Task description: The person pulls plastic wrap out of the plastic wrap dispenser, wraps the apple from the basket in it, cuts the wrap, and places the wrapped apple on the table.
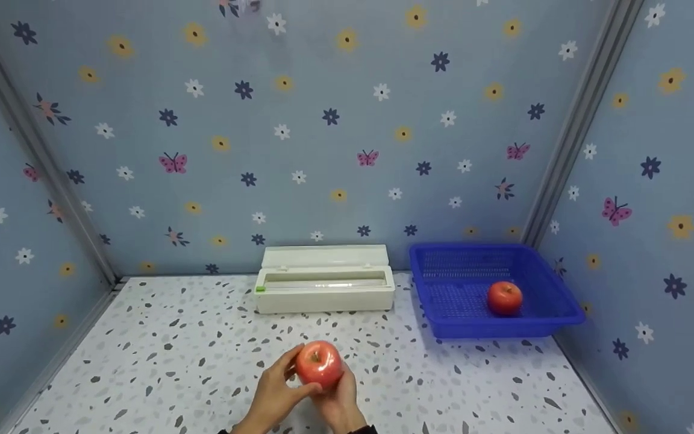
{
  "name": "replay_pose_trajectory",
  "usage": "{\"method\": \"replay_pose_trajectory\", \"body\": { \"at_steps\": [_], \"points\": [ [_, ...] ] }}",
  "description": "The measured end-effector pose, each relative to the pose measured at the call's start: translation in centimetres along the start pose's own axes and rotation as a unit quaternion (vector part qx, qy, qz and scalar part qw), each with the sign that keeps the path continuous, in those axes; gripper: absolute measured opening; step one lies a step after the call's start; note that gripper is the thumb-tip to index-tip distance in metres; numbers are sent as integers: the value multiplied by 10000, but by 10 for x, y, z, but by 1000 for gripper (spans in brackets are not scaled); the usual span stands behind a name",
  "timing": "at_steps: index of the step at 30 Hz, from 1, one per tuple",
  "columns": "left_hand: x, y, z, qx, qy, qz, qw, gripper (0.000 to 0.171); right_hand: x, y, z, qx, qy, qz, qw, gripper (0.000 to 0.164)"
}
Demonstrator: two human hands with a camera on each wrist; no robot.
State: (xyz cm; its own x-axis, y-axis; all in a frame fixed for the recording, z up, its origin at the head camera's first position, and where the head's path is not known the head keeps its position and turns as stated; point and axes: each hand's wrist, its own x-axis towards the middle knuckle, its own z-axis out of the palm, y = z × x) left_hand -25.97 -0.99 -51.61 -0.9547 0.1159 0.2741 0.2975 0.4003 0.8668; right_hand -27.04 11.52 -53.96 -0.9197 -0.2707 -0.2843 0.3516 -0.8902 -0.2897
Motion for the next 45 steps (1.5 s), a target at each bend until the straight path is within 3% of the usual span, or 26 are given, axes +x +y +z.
{"method": "replay_pose_trajectory", "body": {
  "at_steps": [3,5,7,8,9,12,16,20,22,24,25,28,32,38,41,45],
  "points": [
    [5,-4,-8,-176,152,42,9997,78,7,-10,-5,-838,138,163,9963,34],
    [9,-7,-15,-229,275,54,9993,79,10,-20,-7,-1609,265,132,9865,40],
    [12,-11,-24,-235,385,69,9990,81,12,-31,-8,-2699,390,-69,9621,45],
    [13,-13,-29,-218,439,52,9988,81,12,-38,-8,-3339,462,-252,9411,47],
    [14,-17,-35,-179,511,45,9985,82,13,-44,-7,-3993,527,-450,9142,49],
    [16,-28,-56,-89,792,-95,9968,82,12,-63,-8,-5771,882,-1140,8038,47],
    [21,-46,-90,206,1290,-381,9907,81,7,-89,-13,-7073,1087,-1647,6788,37],
    [31,-69,-119,675,1766,-405,9811,82,-7,-117,-22,-8108,1017,-1675,5516,32],
    [35,-82,-132,889,1957,-409,9758,82,-14,-129,-27,-8458,1034,-1586,4989,33],
    [36,-95,-144,1034,2146,-529,9698,82,-19,-137,-31,-8641,998,-1494,4701,36],
    [36,-101,-150,1102,2219,-640,9667,82,-21,-140,-33,-8710,977,-1430,4598,37],
    [33,-120,-167,1288,2268,-992,9603,81,-23,-145,-36,-8820,929,-1203,4460,39],
    [27,-140,-181,1413,2091,-1188,9603,79,-25,-144,-41,-8850,1013,-1079,4414,38],
    [27,-158,-192,1352,2050,-1437,9587,78,-25,-142,-47,-8754,973,-1099,4606,36],
    [30,-161,-195,1263,2164,-1807,9511,77,-25,-142,-49,-8709,816,-1078,4725,34],
    [34,-163,-198,1071,2231,-2152,9447,76,-25,-143,-52,-8686,581,-1106,4796,33]
  ]
}}
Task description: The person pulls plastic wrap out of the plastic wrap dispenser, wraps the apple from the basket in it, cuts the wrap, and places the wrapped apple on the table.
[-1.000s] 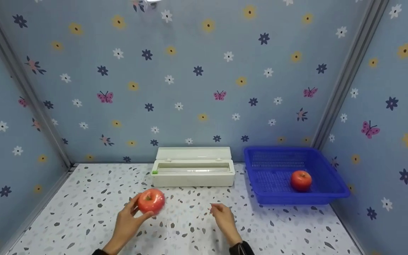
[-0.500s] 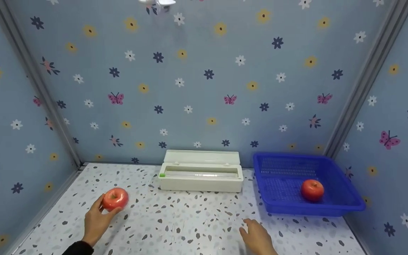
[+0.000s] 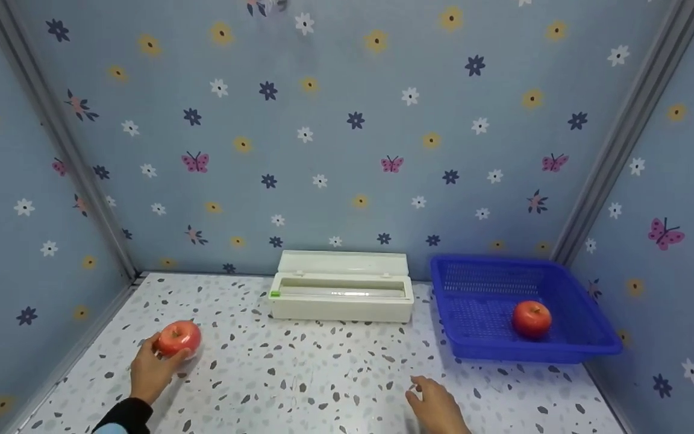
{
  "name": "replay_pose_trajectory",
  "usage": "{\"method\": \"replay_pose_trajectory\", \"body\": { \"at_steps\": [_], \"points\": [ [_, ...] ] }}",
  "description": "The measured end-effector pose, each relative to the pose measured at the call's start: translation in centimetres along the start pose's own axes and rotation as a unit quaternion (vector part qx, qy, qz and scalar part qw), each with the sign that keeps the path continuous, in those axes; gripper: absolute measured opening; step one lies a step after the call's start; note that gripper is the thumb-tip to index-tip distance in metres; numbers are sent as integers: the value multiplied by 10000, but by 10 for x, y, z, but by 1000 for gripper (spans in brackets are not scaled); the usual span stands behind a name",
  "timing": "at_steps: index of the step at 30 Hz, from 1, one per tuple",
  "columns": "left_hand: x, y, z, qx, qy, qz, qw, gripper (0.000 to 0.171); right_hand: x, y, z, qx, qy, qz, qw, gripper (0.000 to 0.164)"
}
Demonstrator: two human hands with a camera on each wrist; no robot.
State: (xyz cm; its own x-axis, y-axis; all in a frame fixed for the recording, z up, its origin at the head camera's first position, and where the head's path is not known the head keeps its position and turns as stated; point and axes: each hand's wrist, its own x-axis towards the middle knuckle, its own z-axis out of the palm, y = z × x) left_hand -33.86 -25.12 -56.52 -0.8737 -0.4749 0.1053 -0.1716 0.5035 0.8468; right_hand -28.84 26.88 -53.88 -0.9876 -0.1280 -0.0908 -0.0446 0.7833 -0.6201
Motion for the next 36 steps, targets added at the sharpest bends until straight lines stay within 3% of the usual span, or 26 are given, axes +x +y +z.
{"method": "replay_pose_trajectory", "body": {
  "at_steps": [6,10,16,26,32,36],
  "points": [
    [7,9,1,-129,-201,-38,9997,76,-2,1,2,172,12,-308,9994,34],
    [6,4,7,-76,-143,-391,9991,76,-1,0,5,226,-95,-196,9995,34],
    [1,-7,13,-472,-194,-877,9948,78,-1,3,7,335,-235,24,9992,34],
    [5,7,18,-481,-255,-870,9947,89,1,3,3,372,-233,92,9990,35],
    [1,6,16,-323,-183,-585,9976,94,1,5,5,360,-309,188,9987,35],
    [0,4,14,-181,-371,-443,9982,100,0,7,5,366,-336,-11,9988,36]
  ]
}}
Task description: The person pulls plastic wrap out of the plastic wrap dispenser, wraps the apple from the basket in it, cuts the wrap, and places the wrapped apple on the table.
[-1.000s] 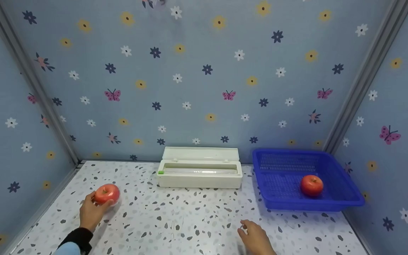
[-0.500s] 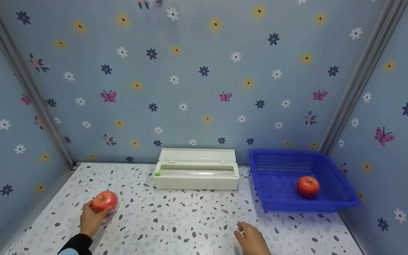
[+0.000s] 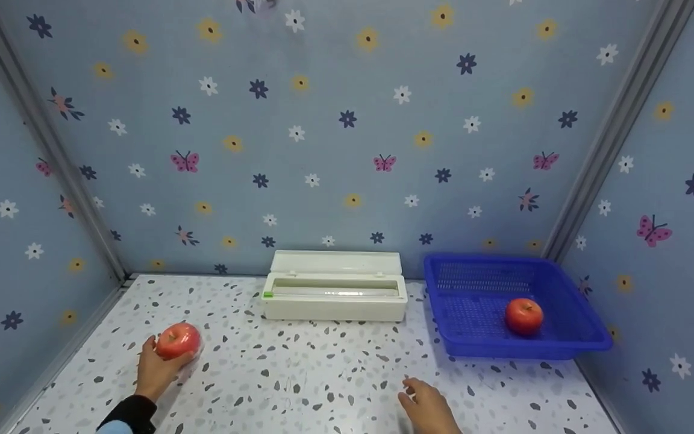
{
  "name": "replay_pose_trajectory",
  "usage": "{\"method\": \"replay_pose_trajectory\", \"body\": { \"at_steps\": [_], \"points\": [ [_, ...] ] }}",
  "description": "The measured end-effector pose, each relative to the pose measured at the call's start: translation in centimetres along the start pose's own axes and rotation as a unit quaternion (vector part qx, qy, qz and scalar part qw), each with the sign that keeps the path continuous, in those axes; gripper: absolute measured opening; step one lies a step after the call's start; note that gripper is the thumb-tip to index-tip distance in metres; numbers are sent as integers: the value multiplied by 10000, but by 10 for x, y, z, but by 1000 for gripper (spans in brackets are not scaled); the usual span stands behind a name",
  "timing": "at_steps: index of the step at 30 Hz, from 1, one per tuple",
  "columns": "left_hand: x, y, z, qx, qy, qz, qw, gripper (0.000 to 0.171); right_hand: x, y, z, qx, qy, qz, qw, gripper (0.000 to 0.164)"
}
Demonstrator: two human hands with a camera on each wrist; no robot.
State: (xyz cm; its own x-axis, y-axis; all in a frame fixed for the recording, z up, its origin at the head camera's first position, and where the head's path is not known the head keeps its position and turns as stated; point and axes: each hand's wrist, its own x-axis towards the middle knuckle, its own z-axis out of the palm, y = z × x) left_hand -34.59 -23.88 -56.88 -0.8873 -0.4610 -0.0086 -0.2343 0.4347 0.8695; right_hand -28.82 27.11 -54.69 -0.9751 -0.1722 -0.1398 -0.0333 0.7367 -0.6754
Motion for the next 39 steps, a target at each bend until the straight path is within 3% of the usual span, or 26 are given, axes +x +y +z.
{"method": "replay_pose_trajectory", "body": {
  "at_steps": [6,9,12,17,23,29,39],
  "points": [
    [5,7,3,166,-554,-13,9983,114,2,2,-3,-3,10,-15,10000,38],
    [6,14,3,446,-483,61,9978,115,4,2,-4,-8,91,-7,10000,37],
    [4,23,2,929,-211,350,9948,111,5,1,-6,-132,213,-160,9996,36],
    [-5,43,1,1514,-58,1192,9813,100,6,-6,-11,-729,571,-220,9955,32],
    [-19,75,9,1523,-258,2122,9649,76,12,-19,-20,-1211,1101,-369,9858,31],
    [-25,104,23,1560,-648,2548,9521,63,25,-29,-33,-1433,1310,-613,9791,31],
    [-16,144,58,1837,-1174,3085,9259,50,67,-48,-47,-1754,1941,-1279,9567,28]
  ]
}}
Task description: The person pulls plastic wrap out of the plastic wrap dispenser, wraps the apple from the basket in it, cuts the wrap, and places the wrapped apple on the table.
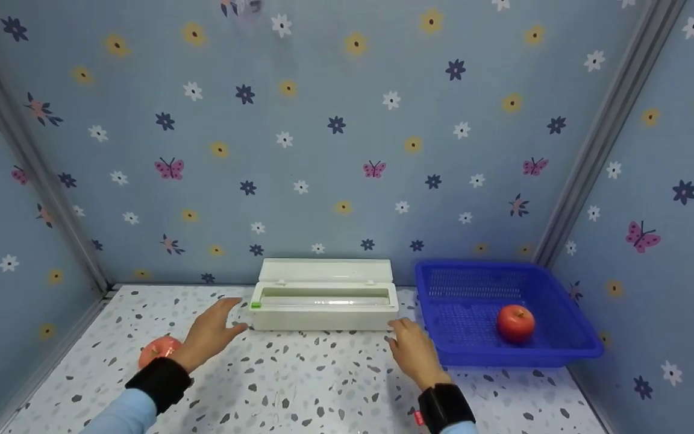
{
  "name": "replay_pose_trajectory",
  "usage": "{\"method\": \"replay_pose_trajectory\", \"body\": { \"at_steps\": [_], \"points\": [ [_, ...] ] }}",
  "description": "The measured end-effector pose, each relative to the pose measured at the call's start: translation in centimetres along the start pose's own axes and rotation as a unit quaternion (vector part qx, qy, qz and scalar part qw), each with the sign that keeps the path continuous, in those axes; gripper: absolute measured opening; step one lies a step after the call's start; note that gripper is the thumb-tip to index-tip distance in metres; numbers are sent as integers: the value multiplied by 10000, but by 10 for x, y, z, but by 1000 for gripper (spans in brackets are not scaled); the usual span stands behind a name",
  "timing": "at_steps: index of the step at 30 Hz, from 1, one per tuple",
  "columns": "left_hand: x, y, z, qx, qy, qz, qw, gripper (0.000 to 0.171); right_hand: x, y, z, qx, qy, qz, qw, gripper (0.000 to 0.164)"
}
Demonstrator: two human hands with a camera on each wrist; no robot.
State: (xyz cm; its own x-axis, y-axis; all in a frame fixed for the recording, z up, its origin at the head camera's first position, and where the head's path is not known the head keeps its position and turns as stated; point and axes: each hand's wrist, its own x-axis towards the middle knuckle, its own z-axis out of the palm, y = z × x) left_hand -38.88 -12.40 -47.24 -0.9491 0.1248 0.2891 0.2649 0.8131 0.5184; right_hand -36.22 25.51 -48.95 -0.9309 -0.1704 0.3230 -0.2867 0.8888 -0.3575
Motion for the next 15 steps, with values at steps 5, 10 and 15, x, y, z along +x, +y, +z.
{"method": "replay_pose_trajectory", "body": {
  "at_steps": [5,10,15],
  "points": [
    [24,1,17,100,-506,-92,9986,43,34,6,18,172,185,-45,9997,28],
    [45,-5,37,332,-749,3,9966,37,61,11,35,404,153,-152,9990,28],
    [65,-7,52,604,-832,437,9937,28,81,19,46,172,162,-285,9993,28]
  ]
}}
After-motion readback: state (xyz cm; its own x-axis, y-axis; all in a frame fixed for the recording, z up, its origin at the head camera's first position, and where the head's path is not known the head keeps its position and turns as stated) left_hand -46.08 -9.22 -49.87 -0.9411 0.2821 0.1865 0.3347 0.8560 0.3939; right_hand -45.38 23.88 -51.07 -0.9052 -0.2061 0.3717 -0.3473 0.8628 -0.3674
